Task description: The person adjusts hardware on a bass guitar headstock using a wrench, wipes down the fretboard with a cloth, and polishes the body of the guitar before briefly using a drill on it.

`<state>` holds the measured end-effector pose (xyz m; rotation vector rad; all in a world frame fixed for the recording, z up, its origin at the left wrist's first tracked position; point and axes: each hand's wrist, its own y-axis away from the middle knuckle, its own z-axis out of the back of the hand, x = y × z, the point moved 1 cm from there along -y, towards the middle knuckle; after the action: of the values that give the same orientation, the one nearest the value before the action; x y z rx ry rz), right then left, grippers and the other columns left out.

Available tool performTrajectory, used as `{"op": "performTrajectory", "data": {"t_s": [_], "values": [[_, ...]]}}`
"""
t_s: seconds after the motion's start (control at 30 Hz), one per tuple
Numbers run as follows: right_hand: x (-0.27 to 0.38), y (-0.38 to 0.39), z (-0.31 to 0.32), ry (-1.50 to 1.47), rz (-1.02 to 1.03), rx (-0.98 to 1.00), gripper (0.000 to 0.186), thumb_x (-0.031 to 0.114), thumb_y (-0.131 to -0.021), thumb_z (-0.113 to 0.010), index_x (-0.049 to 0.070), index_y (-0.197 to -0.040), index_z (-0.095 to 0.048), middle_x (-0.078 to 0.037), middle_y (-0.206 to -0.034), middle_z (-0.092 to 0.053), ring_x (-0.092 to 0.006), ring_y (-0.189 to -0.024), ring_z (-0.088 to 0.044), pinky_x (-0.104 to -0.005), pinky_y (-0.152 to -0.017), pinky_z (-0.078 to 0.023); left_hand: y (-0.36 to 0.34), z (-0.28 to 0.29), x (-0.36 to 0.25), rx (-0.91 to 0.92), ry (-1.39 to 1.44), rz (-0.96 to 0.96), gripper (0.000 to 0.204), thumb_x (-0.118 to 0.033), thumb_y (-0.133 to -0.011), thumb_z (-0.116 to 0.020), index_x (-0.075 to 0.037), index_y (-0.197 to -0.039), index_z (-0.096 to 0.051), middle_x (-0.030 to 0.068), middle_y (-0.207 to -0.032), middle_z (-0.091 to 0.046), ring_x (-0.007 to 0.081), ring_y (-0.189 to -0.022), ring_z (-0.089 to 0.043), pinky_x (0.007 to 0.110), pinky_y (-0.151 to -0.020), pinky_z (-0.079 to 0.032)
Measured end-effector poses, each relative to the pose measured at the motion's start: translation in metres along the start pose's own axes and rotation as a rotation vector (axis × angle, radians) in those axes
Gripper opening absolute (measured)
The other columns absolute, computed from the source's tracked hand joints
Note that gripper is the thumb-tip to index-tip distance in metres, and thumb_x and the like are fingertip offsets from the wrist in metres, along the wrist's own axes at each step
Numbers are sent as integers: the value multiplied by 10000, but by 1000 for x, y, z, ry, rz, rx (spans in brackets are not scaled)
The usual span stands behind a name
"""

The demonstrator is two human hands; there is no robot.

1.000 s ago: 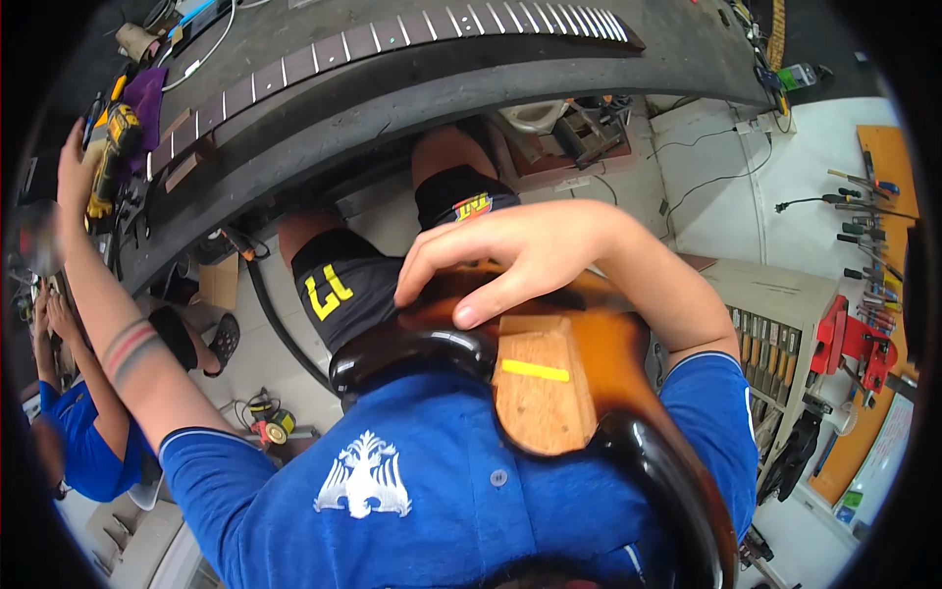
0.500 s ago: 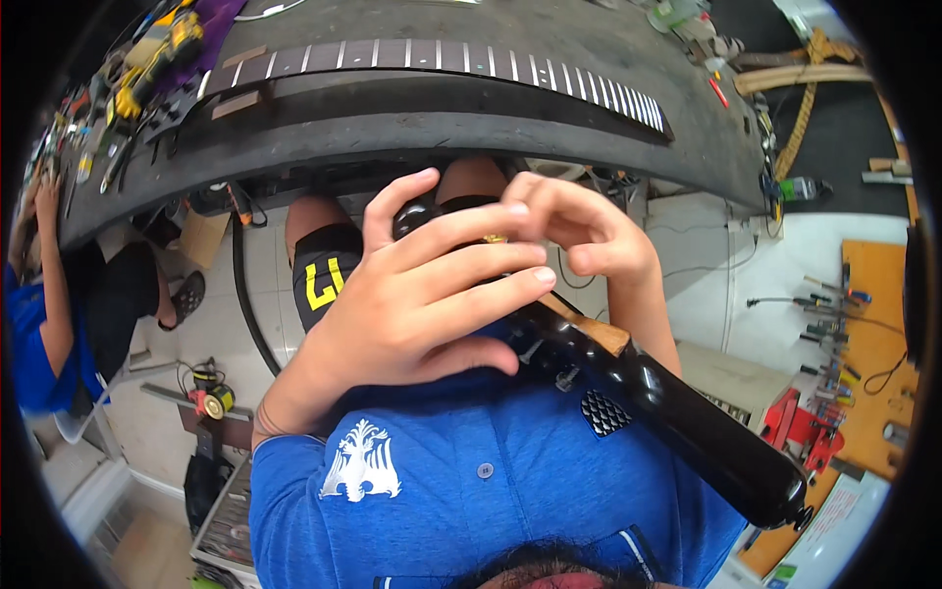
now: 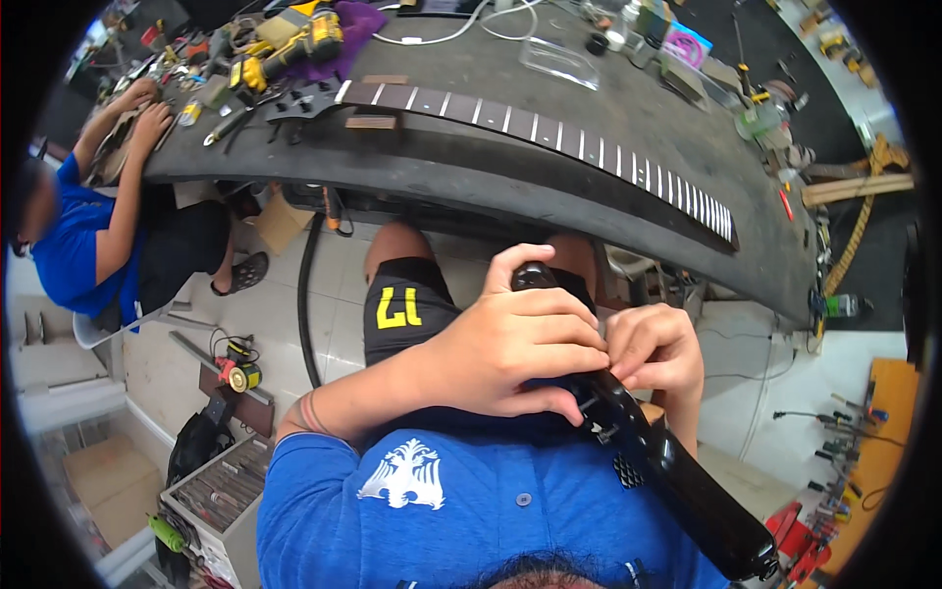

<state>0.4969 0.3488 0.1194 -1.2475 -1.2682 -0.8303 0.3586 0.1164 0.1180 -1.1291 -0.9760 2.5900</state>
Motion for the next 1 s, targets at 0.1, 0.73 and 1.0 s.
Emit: {"op": "performTrajectory", "data": {"t_s": [0.1,0.73,1.0], "values": [[-5,2,0,-46,26,-25,166,-27,-752,-919,-22,-898,-839,-161,-845,-802,-262,-762,-743,-373,-703,-553,-3,1,-2,15,20,23,451,-553,-937,-829,-182,-1192,-811,-39,-1171,-792,192,-1162,-744,668,-1248,-215],[-15,-51,-4,-32,71,-149,563,517,-1073,-581,7,-883,-728,-157,-1066,-693,-315,-1155,-633,-470,-1168,-445,-11,-11,-6,-189,-149,173,131,-141,-914,-846,-134,-962,-725,1,-863,-657,207,-927,-661,457,-985,-386],[-22,-53,22,-272,84,-247,415,388,-1108,-519,24,-979,-670,-103,-987,-619,-231,-1005,-634,-426,-1276,-397,-39,-18,29,-118,394,474,67,-90,-1045,-715,-53,-1041,-770,28,-798,-733,154,-773,-705,347,-847,-492]]}}
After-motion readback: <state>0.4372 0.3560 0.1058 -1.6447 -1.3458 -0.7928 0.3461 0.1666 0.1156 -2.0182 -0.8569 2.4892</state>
